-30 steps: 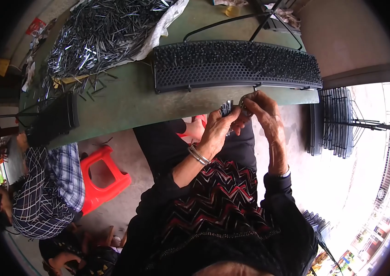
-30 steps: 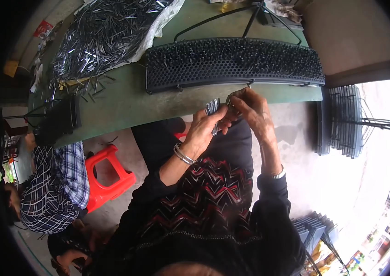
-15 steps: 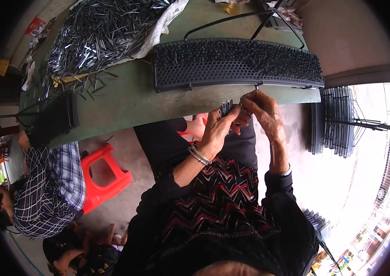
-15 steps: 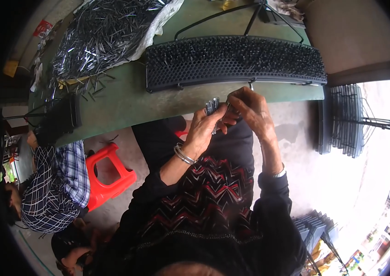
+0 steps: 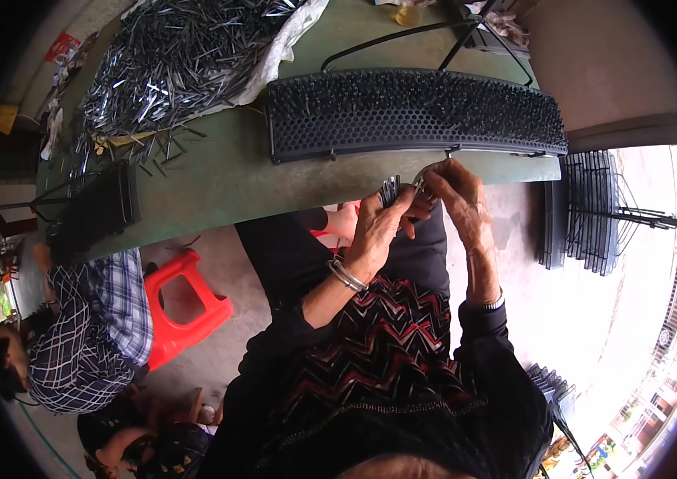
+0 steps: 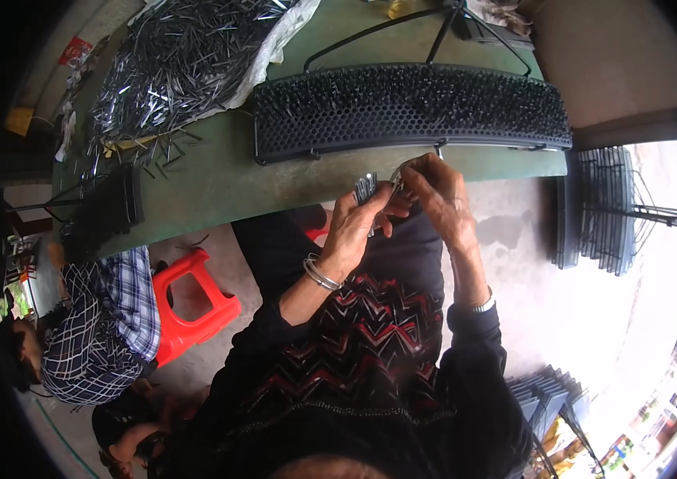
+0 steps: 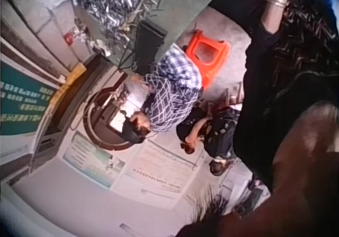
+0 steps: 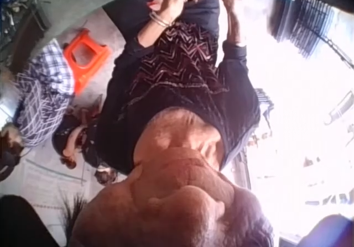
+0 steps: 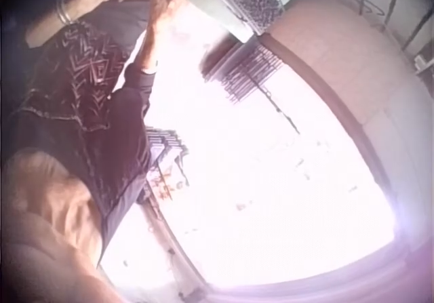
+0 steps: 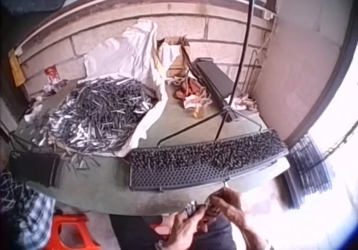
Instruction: Inserting small metal pins or clips into a perforated metal frame on an assembly table.
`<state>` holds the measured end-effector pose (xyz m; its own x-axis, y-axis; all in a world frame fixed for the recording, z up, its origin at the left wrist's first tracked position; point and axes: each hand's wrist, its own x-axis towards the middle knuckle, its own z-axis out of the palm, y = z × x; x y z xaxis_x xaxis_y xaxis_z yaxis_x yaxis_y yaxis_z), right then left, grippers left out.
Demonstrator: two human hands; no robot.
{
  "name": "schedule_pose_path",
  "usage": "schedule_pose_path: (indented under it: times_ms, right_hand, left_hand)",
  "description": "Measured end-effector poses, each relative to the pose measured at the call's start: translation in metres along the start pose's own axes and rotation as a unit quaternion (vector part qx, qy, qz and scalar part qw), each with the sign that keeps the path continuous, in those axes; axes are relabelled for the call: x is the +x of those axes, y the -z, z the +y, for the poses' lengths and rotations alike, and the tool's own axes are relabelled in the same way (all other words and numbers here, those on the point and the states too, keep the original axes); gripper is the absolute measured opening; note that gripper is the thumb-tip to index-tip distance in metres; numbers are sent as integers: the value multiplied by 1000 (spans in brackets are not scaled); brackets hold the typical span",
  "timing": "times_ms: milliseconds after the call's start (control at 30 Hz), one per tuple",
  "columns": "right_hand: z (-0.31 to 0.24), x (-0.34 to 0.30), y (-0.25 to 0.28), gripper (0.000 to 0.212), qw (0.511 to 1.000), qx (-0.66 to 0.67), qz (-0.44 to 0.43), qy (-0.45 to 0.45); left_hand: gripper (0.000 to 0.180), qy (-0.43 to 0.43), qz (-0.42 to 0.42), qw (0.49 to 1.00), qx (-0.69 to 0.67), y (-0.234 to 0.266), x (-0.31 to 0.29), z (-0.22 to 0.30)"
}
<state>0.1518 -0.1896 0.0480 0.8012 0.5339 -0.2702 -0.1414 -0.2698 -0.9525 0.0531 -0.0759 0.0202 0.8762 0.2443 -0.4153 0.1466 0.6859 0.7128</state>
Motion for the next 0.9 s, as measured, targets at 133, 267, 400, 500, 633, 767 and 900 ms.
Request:
schedule_pose_path:
  times_ms: [133,267,400,500,633,767,900]
  right_hand:
    - [-1,0,0,20,1000,18,-4,-4]
    - [-5,0,-1,21,999,33,-15,-2]
    - [-9,-1,-2,22,1000,10,-19,-22]
    - [-9,1,0,22,999,12,-30,-26]
    - [-3,3,3,17,999,18,-34,-16]
    - [-13,13,7,11,992,-9,83,97]
    - [-27,33,8,7,947,-109,228,197]
  left_hand:
    - [23,-8,5,1000,5,0,-1,0]
    - [26,-11,12,998,61,2,1,1]
    - [27,-11,19,997,80,2,1,1]
    - [26,-8,29,994,110,1,0,3]
    - [27,0,22,993,114,-1,0,7]
    - [28,42,44,998,30,7,11,11]
    - [25,57,3,998,-1,10,17,17]
